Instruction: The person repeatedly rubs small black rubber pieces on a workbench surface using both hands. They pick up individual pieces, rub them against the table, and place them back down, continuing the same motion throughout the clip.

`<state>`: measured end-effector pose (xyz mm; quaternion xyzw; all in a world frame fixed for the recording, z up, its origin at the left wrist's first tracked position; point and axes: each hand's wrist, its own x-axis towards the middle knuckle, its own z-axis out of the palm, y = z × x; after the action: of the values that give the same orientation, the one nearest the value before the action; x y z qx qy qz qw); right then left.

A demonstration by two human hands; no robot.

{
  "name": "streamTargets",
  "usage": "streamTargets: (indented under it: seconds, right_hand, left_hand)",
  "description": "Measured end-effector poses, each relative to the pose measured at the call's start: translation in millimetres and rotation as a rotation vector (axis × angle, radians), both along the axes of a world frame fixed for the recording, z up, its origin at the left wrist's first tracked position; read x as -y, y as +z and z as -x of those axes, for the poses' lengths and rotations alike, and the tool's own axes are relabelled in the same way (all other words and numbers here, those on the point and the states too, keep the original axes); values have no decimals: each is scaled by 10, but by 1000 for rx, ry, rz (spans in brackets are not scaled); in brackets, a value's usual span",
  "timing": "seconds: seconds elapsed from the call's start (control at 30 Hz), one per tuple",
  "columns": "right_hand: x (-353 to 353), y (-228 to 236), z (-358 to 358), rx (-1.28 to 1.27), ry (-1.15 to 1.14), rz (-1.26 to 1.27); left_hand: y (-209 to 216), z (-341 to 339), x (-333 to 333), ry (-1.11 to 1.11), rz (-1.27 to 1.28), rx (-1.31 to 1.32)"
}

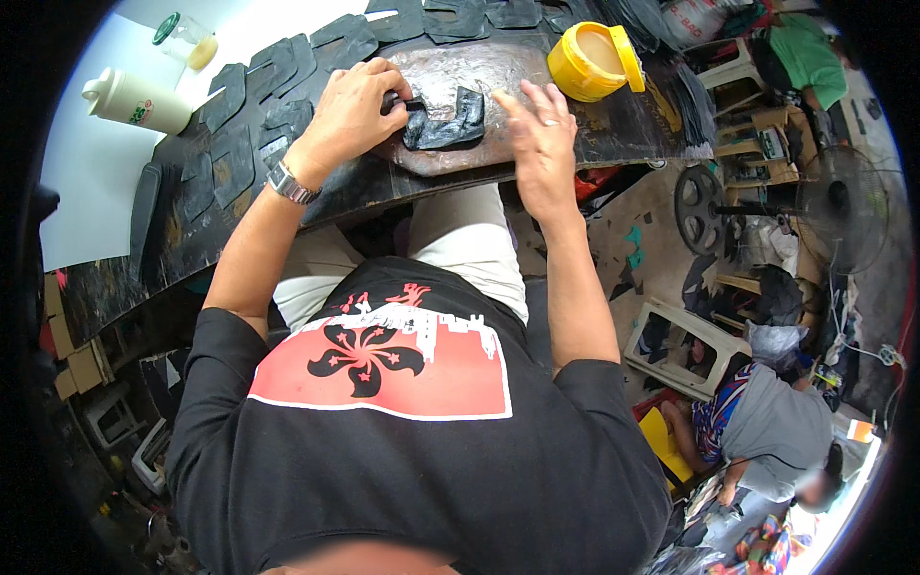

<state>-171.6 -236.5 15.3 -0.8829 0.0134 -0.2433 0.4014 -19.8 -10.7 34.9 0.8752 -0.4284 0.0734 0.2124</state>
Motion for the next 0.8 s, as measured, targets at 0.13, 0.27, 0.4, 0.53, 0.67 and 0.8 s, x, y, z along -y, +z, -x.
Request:
streamTargets:
  seconds: [0.13, 0.27, 0.4, 0.53, 0.67, 0.8]
  right_hand:
    - [-102, -49, -135, -364, -44, 673]
    - [-78, -4, -209, -296, -44, 900]
    - [-82, 30, -140, -291, 56, 909]
    - [-167, 16, 6, -281, 56, 847]
    - [-411, -43, 117, -238, -3, 789]
    - [-755, -111, 138, -201, -57, 721]
  left_hand:
    - [-28, 39, 3, -15, 71, 32]
    - [19, 47, -1, -30, 61, -2]
    - [64, -2, -20, -7, 120, -269]
    - [42, -50, -54, -4, 234, -410]
    - [24, -129, -77, -36, 247, -469]
    - [30, -232, -74, -128, 263, -467]
